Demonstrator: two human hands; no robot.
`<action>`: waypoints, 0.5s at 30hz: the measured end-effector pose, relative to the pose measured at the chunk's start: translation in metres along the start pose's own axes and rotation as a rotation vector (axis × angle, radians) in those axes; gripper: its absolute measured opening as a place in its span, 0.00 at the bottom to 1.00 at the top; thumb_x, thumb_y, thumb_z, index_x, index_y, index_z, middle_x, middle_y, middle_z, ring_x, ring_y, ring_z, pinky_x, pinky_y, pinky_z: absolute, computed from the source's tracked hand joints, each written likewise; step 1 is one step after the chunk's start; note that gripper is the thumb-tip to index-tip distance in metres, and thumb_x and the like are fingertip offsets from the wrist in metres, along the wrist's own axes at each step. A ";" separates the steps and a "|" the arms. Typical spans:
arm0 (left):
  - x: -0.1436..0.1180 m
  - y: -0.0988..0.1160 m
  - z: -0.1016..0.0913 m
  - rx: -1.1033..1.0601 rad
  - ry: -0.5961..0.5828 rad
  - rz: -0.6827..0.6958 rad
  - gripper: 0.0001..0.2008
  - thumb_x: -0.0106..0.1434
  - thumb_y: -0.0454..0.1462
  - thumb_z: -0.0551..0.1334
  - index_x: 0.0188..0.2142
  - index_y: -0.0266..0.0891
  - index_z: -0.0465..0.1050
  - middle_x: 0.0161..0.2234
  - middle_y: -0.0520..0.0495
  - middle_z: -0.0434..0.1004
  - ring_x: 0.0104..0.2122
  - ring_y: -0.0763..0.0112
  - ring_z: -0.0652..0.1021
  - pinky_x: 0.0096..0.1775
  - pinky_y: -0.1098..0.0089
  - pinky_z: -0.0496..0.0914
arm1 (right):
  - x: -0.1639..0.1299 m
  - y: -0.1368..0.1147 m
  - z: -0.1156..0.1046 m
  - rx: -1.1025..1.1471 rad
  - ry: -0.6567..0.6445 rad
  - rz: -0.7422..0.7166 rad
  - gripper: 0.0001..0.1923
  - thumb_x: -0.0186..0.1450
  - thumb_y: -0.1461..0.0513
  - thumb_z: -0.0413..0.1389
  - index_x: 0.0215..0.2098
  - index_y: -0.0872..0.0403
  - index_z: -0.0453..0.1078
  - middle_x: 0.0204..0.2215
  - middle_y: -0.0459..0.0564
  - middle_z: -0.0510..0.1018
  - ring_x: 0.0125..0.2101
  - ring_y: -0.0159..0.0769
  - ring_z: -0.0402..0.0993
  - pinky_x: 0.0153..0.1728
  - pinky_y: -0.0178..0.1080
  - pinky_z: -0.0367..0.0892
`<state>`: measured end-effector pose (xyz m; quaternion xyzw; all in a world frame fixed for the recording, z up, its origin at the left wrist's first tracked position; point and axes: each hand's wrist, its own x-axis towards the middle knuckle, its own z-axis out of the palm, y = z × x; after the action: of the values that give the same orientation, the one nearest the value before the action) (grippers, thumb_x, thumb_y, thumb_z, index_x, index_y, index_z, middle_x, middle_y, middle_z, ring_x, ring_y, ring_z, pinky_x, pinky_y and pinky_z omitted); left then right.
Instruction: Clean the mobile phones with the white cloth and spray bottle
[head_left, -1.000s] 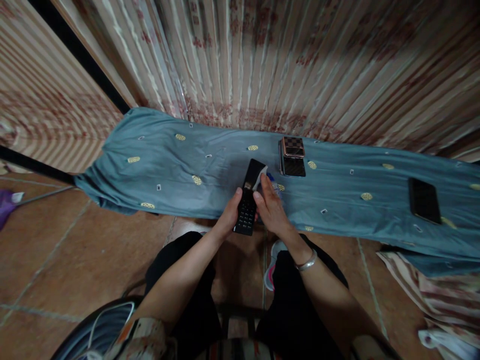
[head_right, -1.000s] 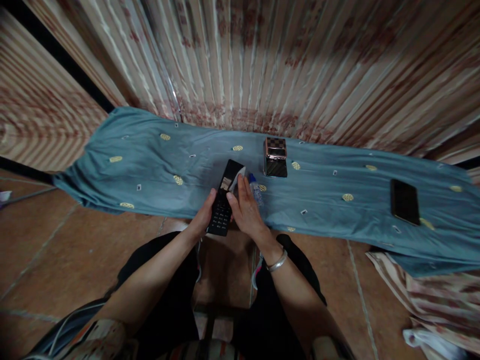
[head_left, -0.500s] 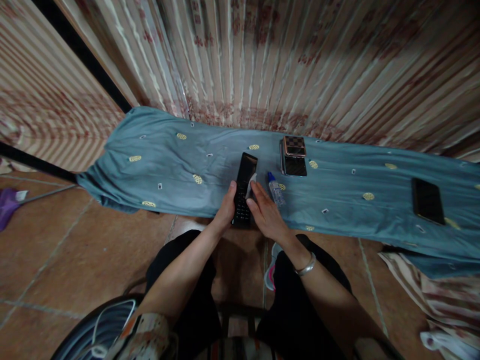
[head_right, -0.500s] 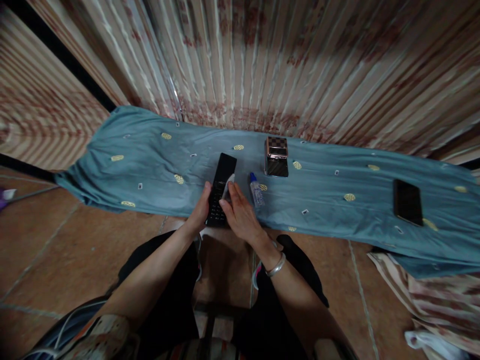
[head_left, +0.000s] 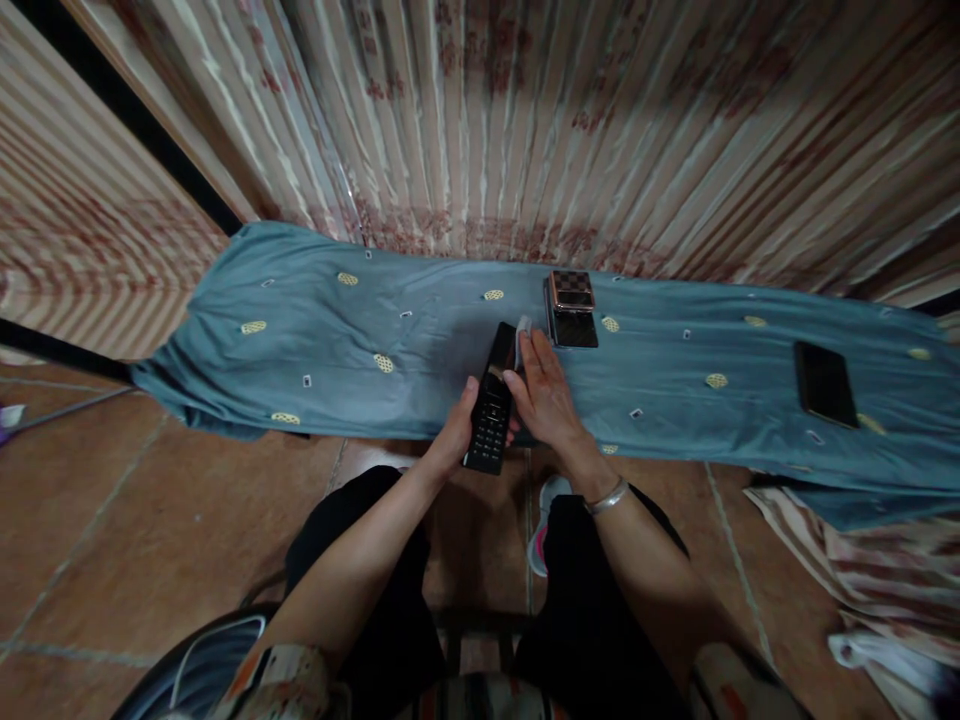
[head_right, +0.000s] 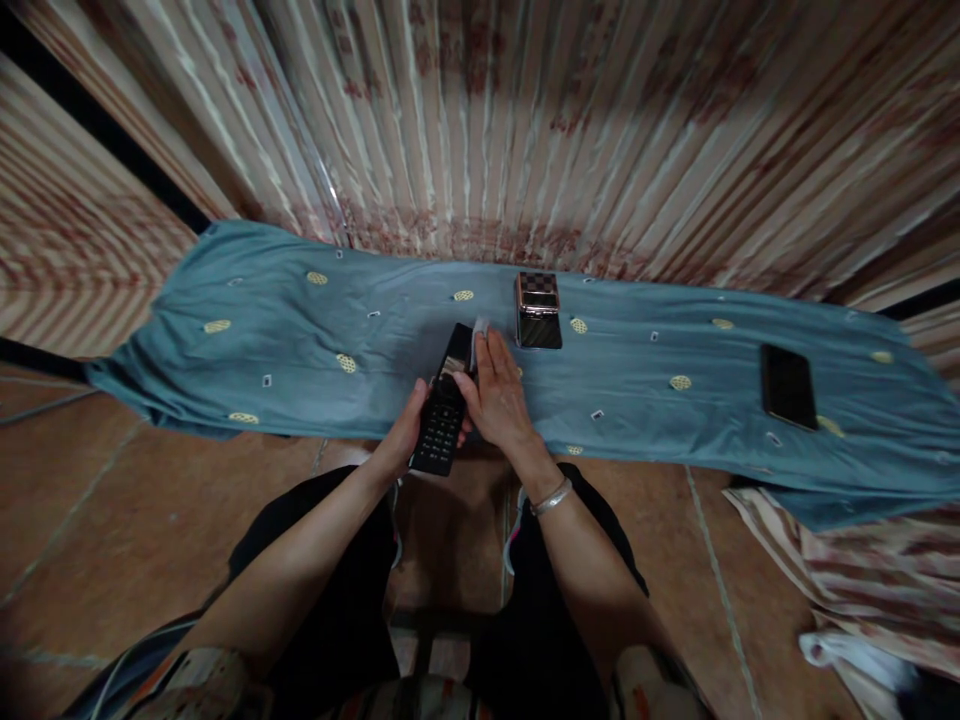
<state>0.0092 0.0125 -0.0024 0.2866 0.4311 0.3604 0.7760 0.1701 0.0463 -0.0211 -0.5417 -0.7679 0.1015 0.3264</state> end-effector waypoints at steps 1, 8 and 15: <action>-0.001 -0.001 0.000 0.000 -0.013 -0.005 0.41 0.59 0.68 0.51 0.42 0.33 0.77 0.27 0.41 0.81 0.27 0.66 0.81 0.26 0.72 0.72 | 0.001 0.000 -0.001 -0.008 -0.002 -0.014 0.36 0.74 0.48 0.42 0.74 0.55 0.44 0.73 0.58 0.50 0.73 0.48 0.42 0.70 0.60 0.46; -0.006 0.002 0.004 -0.020 -0.007 -0.016 0.39 0.64 0.65 0.48 0.46 0.34 0.77 0.28 0.41 0.82 0.30 0.62 0.83 0.31 0.69 0.75 | 0.000 -0.016 -0.004 -0.009 -0.099 -0.118 0.35 0.74 0.50 0.44 0.74 0.57 0.45 0.73 0.59 0.50 0.73 0.46 0.41 0.71 0.57 0.47; -0.007 0.009 0.006 -0.069 0.064 0.075 0.34 0.69 0.60 0.47 0.56 0.38 0.74 0.41 0.42 0.84 0.45 0.55 0.83 0.46 0.60 0.77 | -0.008 -0.033 -0.009 -0.009 -0.200 -0.152 0.33 0.74 0.51 0.43 0.73 0.57 0.49 0.72 0.60 0.53 0.73 0.44 0.44 0.70 0.56 0.50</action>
<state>0.0090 0.0112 0.0109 0.2638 0.4320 0.4129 0.7571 0.1516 0.0244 -0.0002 -0.4707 -0.8359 0.1263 0.2525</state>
